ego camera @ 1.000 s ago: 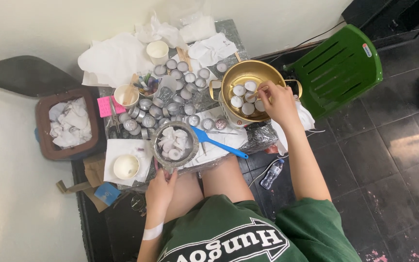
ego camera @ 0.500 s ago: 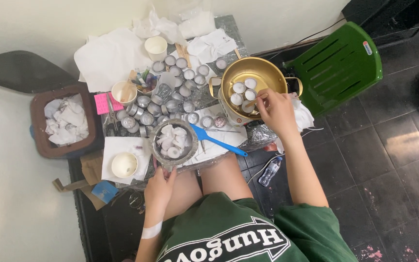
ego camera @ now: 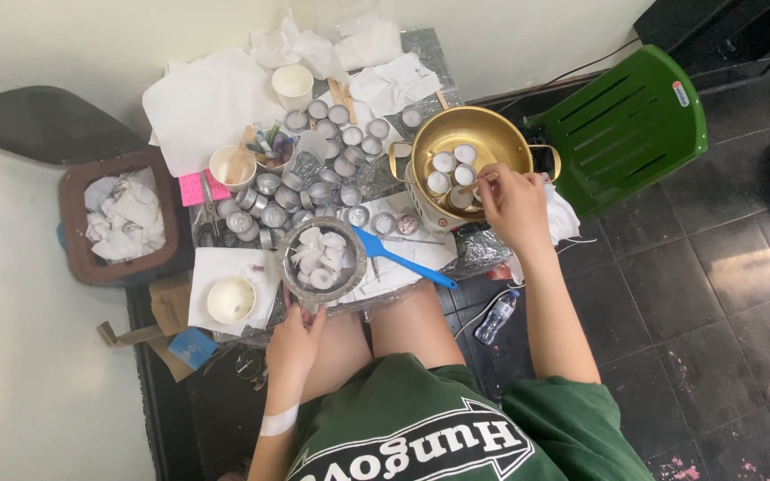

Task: The person is preparing candle tins by inserting and positioning wicks using tweezers.

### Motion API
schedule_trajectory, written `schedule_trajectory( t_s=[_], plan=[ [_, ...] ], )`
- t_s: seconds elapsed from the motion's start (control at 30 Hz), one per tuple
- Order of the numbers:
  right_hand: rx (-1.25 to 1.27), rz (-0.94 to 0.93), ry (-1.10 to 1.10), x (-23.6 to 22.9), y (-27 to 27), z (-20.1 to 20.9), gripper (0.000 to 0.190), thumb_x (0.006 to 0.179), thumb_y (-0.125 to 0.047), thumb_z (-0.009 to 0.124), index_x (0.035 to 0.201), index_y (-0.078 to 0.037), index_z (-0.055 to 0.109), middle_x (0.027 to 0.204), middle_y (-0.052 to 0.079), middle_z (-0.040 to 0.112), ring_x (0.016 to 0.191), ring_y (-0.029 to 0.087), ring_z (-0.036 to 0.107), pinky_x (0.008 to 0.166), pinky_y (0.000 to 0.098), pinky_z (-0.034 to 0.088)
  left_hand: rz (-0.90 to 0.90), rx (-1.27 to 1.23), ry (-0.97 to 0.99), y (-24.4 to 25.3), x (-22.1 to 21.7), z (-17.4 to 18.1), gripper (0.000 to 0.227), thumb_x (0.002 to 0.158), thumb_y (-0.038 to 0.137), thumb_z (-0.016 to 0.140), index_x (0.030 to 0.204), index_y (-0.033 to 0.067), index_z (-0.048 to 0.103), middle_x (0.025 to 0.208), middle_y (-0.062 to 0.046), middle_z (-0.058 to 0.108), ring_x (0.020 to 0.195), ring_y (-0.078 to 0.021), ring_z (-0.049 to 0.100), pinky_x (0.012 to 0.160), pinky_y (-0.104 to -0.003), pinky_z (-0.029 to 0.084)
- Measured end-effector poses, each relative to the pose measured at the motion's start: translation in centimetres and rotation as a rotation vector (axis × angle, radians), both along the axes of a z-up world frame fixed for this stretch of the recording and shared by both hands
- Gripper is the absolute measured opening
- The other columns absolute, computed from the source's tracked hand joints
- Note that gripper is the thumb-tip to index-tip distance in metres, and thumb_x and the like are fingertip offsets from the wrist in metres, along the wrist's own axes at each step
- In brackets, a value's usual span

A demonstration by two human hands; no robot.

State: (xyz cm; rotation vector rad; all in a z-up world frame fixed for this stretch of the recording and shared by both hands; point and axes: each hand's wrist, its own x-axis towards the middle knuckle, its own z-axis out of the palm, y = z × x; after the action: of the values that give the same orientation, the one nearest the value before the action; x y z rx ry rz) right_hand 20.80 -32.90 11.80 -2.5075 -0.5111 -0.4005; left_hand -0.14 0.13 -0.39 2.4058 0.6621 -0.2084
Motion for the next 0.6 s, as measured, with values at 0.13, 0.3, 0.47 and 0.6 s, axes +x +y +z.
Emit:
schedule_trajectory(
  t_s=[0.13,0.3,0.47,0.6],
  plan=[
    [0.062,-0.005,-0.036,0.4,0.7,0.0,0.005,0.101,-0.011,0.068,0.105,-0.010,0.066,0.082,0.000,0.072,0.072,0.018,0.067,0.087,0.0347,0.040,0.000,-0.005,0.031,0.1,0.1,0.1,0.046,0.093,0.054,0.060,0.095,0.0076,0.064,0.083,-0.017,0.075,0.084,-0.0410,0.072,0.074,-0.051,0.055],
    [0.075,0.117,-0.043,1.6,2.1,0.0,0.006,0.098,-0.012,0.069,0.104,-0.012,0.067,0.088,0.000,0.075,0.080,0.021,0.069,0.085,0.0350,0.040,0.002,0.000,0.022,0.1,0.2,-0.2,0.047,0.093,0.054,0.060,0.097,0.0077,0.063,0.086,-0.017,0.075,0.086,-0.0422,0.072,0.074,-0.052,0.055],
    [0.029,0.148,0.004,2.2,2.4,0.2,0.004,0.098,-0.012,0.066,0.103,-0.012,0.067,0.086,-0.001,0.075,0.080,0.020,0.069,0.083,0.0361,0.040,0.010,0.005,0.039,0.1,0.2,-0.2,0.047,0.093,0.055,0.060,0.097,0.0078,0.064,0.087,-0.018,0.075,0.087,-0.0426,0.071,0.075,-0.053,0.054],
    [-0.031,0.153,-0.002,2.7,2.1,-0.6,0.005,0.097,-0.014,0.068,0.102,-0.013,0.066,0.086,-0.001,0.074,0.076,0.021,0.067,0.080,0.0369,0.039,0.011,-0.019,0.063,0.0,0.3,0.5,0.048,0.093,0.054,0.060,0.096,0.0070,0.063,0.087,-0.017,0.075,0.087,-0.0421,0.071,0.076,-0.052,0.054]
  ],
)
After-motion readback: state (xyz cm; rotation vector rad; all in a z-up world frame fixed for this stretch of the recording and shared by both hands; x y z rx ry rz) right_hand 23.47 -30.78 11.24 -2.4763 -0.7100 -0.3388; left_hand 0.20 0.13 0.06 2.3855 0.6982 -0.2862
